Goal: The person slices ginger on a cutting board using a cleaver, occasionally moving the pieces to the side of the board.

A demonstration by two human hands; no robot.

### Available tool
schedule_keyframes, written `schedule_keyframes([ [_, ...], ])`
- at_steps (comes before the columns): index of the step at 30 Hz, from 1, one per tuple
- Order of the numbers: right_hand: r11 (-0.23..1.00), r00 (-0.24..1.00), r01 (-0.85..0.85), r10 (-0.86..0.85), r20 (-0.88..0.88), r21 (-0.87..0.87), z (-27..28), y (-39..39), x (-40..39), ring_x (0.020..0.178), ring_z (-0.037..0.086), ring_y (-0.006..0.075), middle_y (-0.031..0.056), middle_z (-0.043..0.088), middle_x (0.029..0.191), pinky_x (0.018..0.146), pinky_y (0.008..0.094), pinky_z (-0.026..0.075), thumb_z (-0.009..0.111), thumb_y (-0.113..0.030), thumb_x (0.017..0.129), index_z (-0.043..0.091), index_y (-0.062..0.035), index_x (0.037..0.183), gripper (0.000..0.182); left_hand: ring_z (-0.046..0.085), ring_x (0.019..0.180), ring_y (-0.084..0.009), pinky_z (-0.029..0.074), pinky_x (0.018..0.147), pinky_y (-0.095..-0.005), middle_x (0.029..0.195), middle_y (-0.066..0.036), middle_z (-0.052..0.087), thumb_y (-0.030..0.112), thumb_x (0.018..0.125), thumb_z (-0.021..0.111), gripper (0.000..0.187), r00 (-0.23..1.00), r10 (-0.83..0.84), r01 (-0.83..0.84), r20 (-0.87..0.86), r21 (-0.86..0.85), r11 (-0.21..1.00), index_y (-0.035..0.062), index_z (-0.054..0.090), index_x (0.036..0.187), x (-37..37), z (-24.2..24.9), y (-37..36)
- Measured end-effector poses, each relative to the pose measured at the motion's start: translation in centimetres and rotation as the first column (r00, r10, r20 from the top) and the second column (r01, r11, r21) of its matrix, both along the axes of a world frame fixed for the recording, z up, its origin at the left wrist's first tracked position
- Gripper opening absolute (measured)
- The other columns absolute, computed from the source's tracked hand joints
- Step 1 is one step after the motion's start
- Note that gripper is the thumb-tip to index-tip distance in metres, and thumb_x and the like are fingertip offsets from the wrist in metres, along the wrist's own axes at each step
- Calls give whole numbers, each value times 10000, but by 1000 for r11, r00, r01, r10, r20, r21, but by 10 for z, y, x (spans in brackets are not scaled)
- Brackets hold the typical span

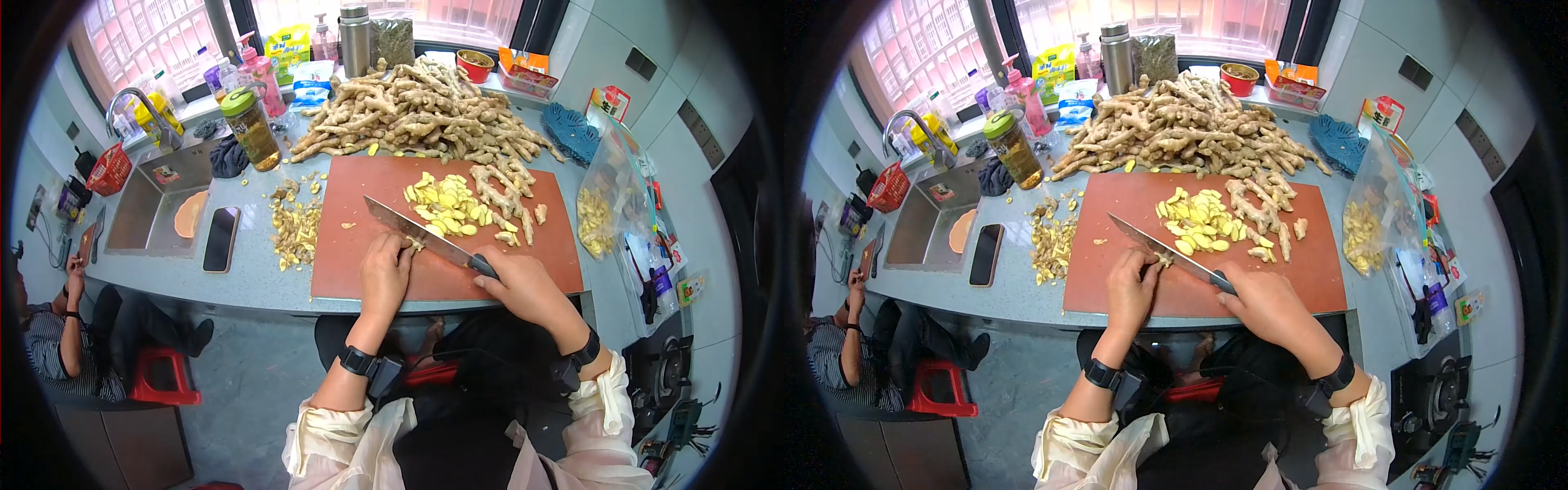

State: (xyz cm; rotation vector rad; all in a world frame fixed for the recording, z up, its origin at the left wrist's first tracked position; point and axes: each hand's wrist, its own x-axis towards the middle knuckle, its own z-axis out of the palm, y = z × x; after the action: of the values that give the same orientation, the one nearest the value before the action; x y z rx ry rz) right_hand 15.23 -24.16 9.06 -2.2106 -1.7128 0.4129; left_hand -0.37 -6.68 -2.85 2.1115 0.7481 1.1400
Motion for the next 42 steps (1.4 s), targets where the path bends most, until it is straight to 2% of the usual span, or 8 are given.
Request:
schedule_keyframes([
  [4,999,1000,25,-26,-14,-27,-3,-2,3,938,664,450,231,680,925,788,529,506,699,-218,959,550,-60,1126,274,657,922,-392,531,810,-467,949,-170,668,33,863,743,105,1000,0,0,-15,-2,1000,-9,668,923,0,0,0],
  [7,999,1000,21,-21,-11,-28,-2,-2,4,940,662,456,231,681,927,788,532,505,694,-220,963,540,-52,1117,275,690,911,-386,548,793,-433,998,-170,702,38,852,759,123,999,10,-10,-38,11,1000,-20,677,923,0,1,0],
  [18,986,1000,19,-19,2,-164,6,13,-2,920,676,473,259,695,916,797,566,521,661,-219,987,503,-9,1087,281,654,929,-387,529,815,-465,957,-164,667,26,863,738,96,999,-2,2,-33,-11,1000,-9,669,919,0,2,1],
  [28,997,998,-20,16,-53,-80,-10,23,6,951,676,473,265,702,956,814,568,518,646,-247,1002,496,-15,1103,294,658,952,-389,532,829,-460,984,-169,676,15,861,734,98,1000,-6,6,-21,-15,1000,-15,657,914,1,2,1],
  [30,985,999,-3,-6,-52,-174,-1,12,8,938,678,473,257,701,945,799,568,519,651,-243,1003,494,-20,1111,294,659,954,-388,533,832,-459,987,-169,677,13,859,735,99,1000,-10,10,-21,-25,1000,-16,657,915,1,1,1],
  [33,989,999,-2,-5,-49,-147,-4,8,8,922,680,474,246,701,930,786,565,521,655,-252,1004,494,-22,1110,300,660,956,-388,534,838,-459,993,-168,679,9,856,736,100,1000,-11,10,-20,-38,999,-16,660,916,1,1,0],
  [40,997,1000,-29,29,-4,-71,-20,53,-7,905,685,473,251,702,905,776,574,530,636,-223,996,497,-19,1102,269,662,957,-388,536,838,-458,998,-161,683,-2,851,734,103,1000,-15,14,-25,-43,999,-15,661,923,1,4,0],
  [42,992,999,-16,21,36,-129,-22,59,-8,915,678,463,239,702,926,783,554,517,659,-236,997,505,-38,1124,282,662,954,-387,537,834,-457,994,-160,683,-3,848,736,106,1000,-10,9,-25,-34,999,-15,660,921,1,3,0],
])
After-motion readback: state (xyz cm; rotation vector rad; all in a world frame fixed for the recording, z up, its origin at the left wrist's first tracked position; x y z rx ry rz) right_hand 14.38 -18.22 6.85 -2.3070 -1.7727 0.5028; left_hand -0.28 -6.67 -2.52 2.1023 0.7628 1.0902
